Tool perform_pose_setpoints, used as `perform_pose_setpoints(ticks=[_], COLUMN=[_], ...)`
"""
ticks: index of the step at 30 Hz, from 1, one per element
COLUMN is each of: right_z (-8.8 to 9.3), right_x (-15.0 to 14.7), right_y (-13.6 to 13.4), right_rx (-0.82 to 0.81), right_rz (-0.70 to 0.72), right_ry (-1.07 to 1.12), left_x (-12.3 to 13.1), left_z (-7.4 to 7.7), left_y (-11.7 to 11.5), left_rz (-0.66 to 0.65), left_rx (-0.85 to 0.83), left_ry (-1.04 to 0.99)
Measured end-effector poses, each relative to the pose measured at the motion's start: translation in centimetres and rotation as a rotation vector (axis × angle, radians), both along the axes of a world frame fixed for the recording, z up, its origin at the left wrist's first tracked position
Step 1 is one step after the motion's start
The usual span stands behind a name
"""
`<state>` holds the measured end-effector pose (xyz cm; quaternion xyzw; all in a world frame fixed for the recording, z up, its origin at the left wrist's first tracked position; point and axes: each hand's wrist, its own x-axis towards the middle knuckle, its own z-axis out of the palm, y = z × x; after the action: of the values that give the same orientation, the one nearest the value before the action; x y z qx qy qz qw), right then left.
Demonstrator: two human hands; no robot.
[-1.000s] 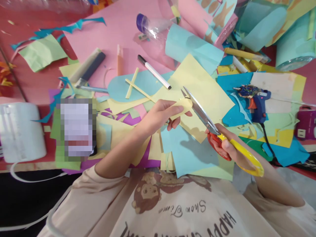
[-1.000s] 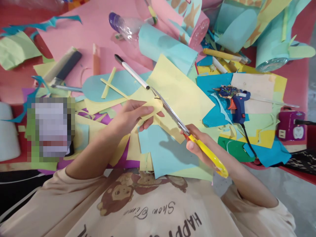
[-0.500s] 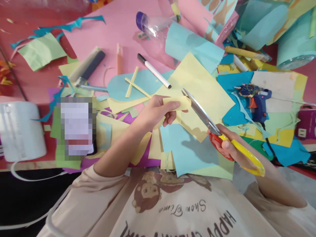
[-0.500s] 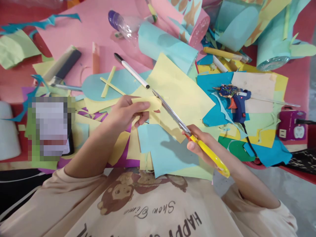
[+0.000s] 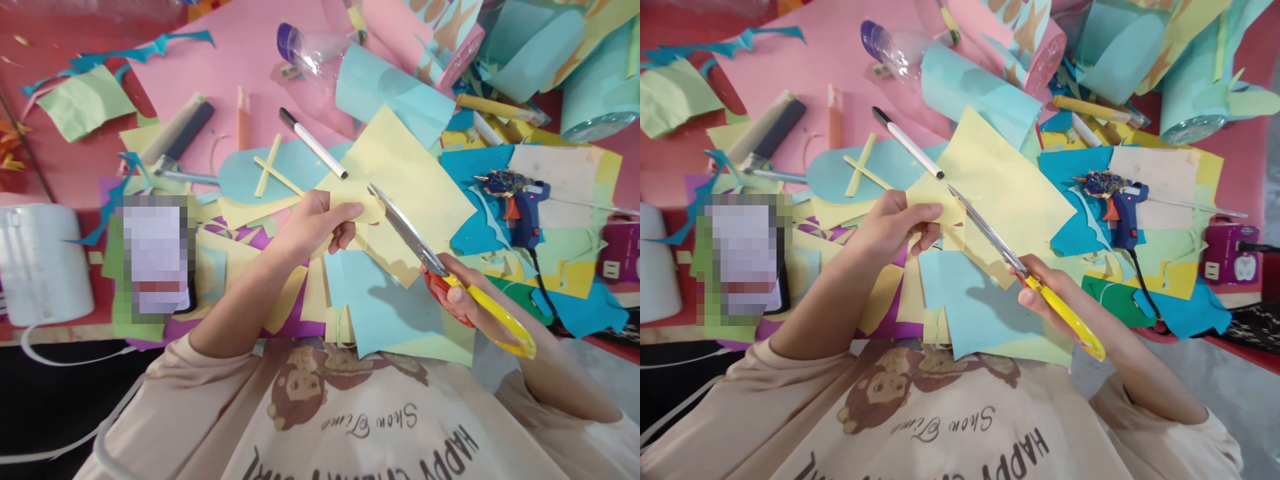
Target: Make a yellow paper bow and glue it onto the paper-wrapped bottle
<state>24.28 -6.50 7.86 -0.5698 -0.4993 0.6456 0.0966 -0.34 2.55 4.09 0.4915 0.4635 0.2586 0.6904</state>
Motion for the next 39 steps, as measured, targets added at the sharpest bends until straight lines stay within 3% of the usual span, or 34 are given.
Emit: perform_pose_setpoints(ticks=[9,27,33,37,39], right_z=[0.0,-0.1,-1.2,-1.5,-1.8], right_x=[0.2,0.4,1.2,1.4,1.4], right_y=[0.1,-0.1,-0.8,-1.0,-1.2], right_rx=[0.039,0.097,0.055,0.031,0.023], right_rz=[0.079,0.083,-0.026,-0.066,-0.097], right_ry=[-0.009,-0.05,0.069,0.076,0.096], left_x=[-0.1,-0.5,-1.6,-2.0,-2.0], left_z=[-0.3,-0.7,-1.2,-1.5,-1.4], left_y=[0.0,0.3,0.9,1.1,1.0], left_rz=[0.016,0.06,0.239,0.343,0.319], left_rx=[-0.008,0.017,0.218,0.516,0.676], left_ry=[0.014,0.052,0.363,0.617,0.739])
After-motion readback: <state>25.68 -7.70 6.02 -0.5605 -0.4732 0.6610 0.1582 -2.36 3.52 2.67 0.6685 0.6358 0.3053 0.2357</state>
